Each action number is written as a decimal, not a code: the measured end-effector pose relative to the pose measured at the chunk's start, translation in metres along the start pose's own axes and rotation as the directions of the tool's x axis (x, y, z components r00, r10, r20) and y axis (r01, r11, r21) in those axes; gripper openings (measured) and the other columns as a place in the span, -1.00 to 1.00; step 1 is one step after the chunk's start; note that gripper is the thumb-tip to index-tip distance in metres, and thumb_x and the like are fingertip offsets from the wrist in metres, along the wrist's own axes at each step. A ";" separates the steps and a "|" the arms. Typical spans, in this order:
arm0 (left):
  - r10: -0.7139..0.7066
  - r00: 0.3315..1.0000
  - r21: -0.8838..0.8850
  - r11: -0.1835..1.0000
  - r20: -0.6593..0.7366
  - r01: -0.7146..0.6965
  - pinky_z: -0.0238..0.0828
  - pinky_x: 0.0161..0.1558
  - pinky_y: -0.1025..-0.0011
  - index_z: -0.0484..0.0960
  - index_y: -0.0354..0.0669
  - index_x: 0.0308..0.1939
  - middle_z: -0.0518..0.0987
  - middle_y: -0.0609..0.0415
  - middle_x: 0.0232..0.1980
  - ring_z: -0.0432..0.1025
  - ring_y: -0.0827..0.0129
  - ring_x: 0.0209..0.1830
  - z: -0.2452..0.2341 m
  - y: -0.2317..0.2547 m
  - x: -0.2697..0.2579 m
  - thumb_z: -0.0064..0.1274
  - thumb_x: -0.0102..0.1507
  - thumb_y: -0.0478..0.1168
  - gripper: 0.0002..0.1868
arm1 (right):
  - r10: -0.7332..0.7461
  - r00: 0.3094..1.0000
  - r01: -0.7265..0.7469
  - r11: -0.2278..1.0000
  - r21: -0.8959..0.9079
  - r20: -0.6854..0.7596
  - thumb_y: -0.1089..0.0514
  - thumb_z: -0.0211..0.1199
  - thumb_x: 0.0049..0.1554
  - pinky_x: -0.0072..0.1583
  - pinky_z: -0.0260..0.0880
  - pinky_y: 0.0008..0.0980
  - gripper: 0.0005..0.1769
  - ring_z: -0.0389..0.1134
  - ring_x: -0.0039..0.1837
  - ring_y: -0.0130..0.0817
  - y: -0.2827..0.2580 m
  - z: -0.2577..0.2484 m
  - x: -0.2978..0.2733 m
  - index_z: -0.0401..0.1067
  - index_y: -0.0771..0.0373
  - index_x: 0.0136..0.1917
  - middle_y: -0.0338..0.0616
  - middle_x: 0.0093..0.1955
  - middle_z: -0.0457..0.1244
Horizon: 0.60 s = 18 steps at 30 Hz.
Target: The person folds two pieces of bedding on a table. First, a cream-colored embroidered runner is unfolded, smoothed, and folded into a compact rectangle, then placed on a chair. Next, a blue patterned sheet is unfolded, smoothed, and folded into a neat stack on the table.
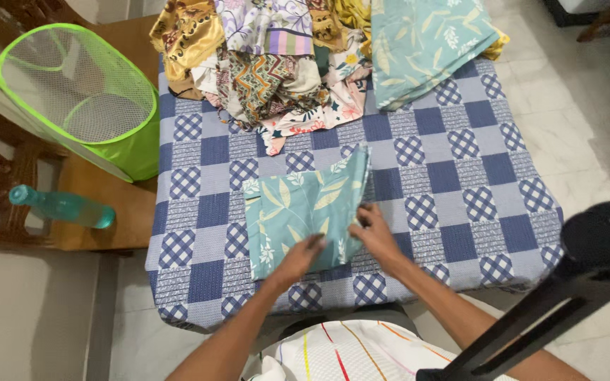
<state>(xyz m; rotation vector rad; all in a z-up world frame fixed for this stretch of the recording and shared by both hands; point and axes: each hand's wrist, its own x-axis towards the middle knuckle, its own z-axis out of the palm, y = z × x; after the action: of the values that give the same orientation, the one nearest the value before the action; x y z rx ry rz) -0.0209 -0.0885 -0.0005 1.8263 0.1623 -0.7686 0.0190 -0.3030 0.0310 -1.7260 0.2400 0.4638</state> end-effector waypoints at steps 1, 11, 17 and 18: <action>-0.052 0.998 -0.139 0.989 -0.026 0.048 0.13 0.48 0.03 0.22 0.01 0.53 0.30 -0.08 0.56 0.23 0.10 0.53 -0.008 0.004 0.005 -0.27 0.31 0.35 -0.18 | 0.019 0.999 -0.019 1.000 -0.016 0.031 0.16 0.25 0.00 0.11 0.54 -0.29 -0.47 0.34 0.12 -0.24 -0.009 0.011 -0.003 0.36 0.36 0.24 -0.14 0.31 0.08; -0.467 0.884 -0.834 0.501 -0.038 0.229 0.35 0.19 -0.10 -0.01 0.12 0.59 0.36 -0.24 0.26 0.32 -0.12 0.29 -0.071 -0.002 0.010 -0.13 0.36 0.36 -0.15 | -0.319 0.823 0.452 0.869 -0.202 0.470 0.07 0.41 0.03 0.12 0.43 -0.25 -0.65 0.34 0.06 -0.19 -0.021 0.125 -0.016 0.40 0.33 -0.04 -0.02 0.25 0.02; -0.264 0.905 -0.733 0.676 -0.335 -0.074 0.60 -0.07 0.14 0.25 0.15 0.46 0.56 0.04 0.18 0.50 0.17 0.09 -0.082 -0.037 0.009 -0.07 0.34 -0.26 -0.41 | -0.151 0.846 0.331 0.901 -0.281 0.511 -0.07 0.29 0.16 0.19 0.42 -0.22 -0.65 0.43 0.12 -0.23 -0.003 0.132 0.007 0.44 0.21 0.07 -0.03 0.16 0.32; -0.268 0.907 -0.742 0.667 -0.326 -0.070 0.59 -0.10 0.14 0.27 0.10 0.46 0.56 -0.01 0.16 0.51 0.14 0.05 -0.083 -0.040 0.010 -0.08 0.35 -0.27 -0.43 | -0.204 0.874 0.374 0.862 -0.343 0.441 -0.04 0.30 0.15 0.24 0.40 -0.21 -0.67 0.40 0.17 -0.20 0.001 0.125 0.010 0.46 0.20 0.07 -0.04 0.17 0.31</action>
<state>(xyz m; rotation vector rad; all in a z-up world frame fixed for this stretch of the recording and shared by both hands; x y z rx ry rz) 0.0039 -0.0014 -0.0216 1.1473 0.7578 -0.2827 0.0059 -0.1801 0.0069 -1.9967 -0.4463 0.6525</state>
